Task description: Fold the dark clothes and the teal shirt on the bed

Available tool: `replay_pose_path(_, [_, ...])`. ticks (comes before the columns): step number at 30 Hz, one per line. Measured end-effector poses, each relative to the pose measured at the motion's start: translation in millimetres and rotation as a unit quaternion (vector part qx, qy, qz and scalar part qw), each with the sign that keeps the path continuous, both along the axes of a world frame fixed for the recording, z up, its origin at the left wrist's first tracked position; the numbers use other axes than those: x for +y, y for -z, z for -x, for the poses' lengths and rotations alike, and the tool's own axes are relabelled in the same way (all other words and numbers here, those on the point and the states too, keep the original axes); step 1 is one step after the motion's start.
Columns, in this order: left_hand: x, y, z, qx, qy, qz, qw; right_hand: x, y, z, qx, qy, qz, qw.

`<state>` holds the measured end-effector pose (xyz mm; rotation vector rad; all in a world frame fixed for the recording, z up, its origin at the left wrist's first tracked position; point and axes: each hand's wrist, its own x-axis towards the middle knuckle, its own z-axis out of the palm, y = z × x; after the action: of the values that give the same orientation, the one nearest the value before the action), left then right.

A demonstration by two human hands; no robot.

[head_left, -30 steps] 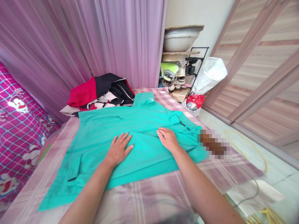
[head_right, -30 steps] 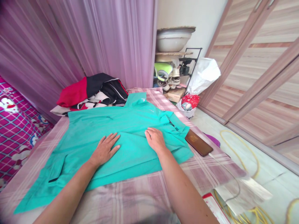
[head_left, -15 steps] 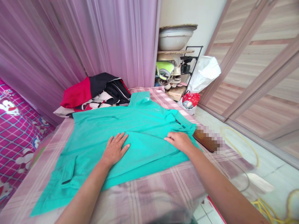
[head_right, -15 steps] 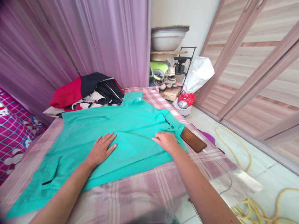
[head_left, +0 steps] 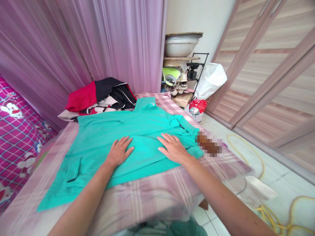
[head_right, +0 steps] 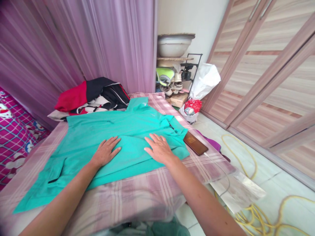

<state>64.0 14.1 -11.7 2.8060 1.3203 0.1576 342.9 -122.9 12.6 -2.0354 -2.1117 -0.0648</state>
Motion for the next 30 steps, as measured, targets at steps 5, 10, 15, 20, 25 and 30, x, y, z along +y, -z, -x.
replay_pose_path(5, [1.4,0.9,-0.2,0.0,0.005,-0.014,1.0,-9.3,23.8,-18.9,-0.041,0.023,0.041,0.998])
replay_pose_path(10, [-2.1,-1.0,-2.2,0.0,-0.001,-0.019,1.0,-16.5,33.4,-62.1,-0.079,0.037,-0.002,0.996])
replay_pose_path(15, [-13.5,-10.1,-5.0,-0.009,-0.016,-0.065,0.998,-15.5,42.3,-70.1,-0.068,0.032,-0.053,0.996])
replay_pose_path(20, [-24.9,-28.7,6.6,-0.012,-0.067,-0.087,0.994,-13.4,48.9,-70.3,-0.076,0.023,-0.08,0.994])
replay_pose_path(25, [-43.8,-37.5,53.4,0.04,-0.163,-0.087,0.982,-11.0,56.3,-75.7,-0.089,0.015,-0.102,0.991])
replay_pose_path(30, [-68.6,-21.1,97.9,0.053,-0.231,-0.095,0.967,-7.8,60.6,-80.4,-0.094,0.005,-0.095,0.991])
